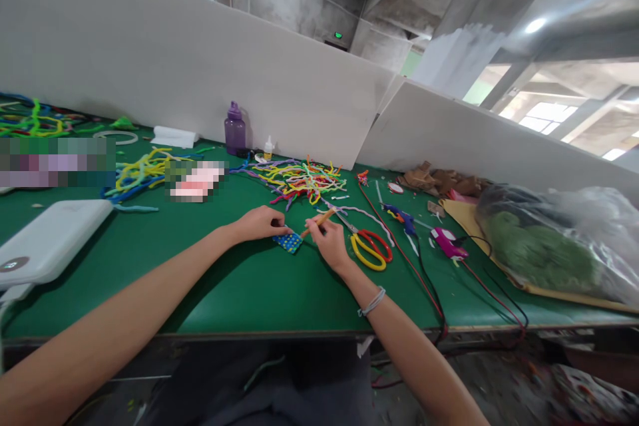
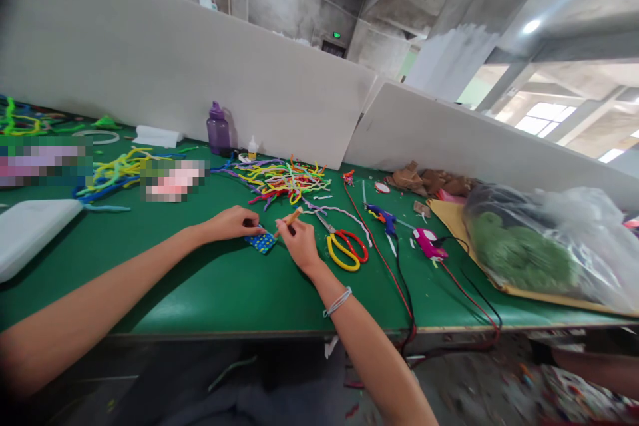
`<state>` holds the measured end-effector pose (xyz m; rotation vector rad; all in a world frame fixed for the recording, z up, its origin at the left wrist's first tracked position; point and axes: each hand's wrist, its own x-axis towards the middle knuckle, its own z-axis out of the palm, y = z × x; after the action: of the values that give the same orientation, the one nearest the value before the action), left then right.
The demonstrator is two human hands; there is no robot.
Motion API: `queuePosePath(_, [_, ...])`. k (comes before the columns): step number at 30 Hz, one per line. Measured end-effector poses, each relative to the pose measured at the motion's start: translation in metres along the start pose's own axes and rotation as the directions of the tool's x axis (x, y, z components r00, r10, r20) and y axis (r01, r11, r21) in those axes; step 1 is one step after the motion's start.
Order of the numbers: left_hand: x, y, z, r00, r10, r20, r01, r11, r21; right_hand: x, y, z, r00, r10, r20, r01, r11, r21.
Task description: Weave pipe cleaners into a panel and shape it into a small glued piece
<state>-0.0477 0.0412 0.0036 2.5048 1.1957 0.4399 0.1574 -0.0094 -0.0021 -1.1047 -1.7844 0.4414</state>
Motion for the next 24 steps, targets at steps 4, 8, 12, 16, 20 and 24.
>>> queuePosePath(4, [-0.0004,0.0013,-0.0006,1.0,-0.004,-0.002,0.004,1.0,0.003,0.001,-0.0002,-0.0025,0.996,0.042,-0.073,-0.04,0.999,0.025])
queuePosePath(8, [-0.0004,0.002,-0.0007,1.0,-0.018,0.001,0.018,1.0,-0.01,-0.0004,0.0045,0.0019,0.999,-0.017,0.034,0.018,1.0,-0.013])
queuePosePath(12, [-0.0002,0.0026,-0.0013,1.0,-0.017,-0.004,0.017,1.0,-0.016,-0.0021,0.0069,0.004,0.994,-0.105,0.036,0.108,0.991,-0.077])
queuePosePath(16, [-0.0004,0.0027,-0.0015,1.0,-0.01,-0.001,0.01,1.0,-0.013,-0.0034,0.0061,0.0025,0.99,-0.135,0.033,0.138,0.985,-0.105])
queuePosePath(20, [-0.0005,0.002,-0.0004,1.0,-0.008,-0.012,0.007,1.0,-0.029,-0.0051,0.0056,0.0025,0.987,-0.151,0.059,0.157,0.981,-0.11])
queuePosePath(24, [-0.0004,0.0009,0.0006,1.0,-0.011,-0.017,0.01,0.999,-0.043,-0.0065,0.0047,0.0028,0.981,-0.155,0.113,0.164,0.983,-0.081])
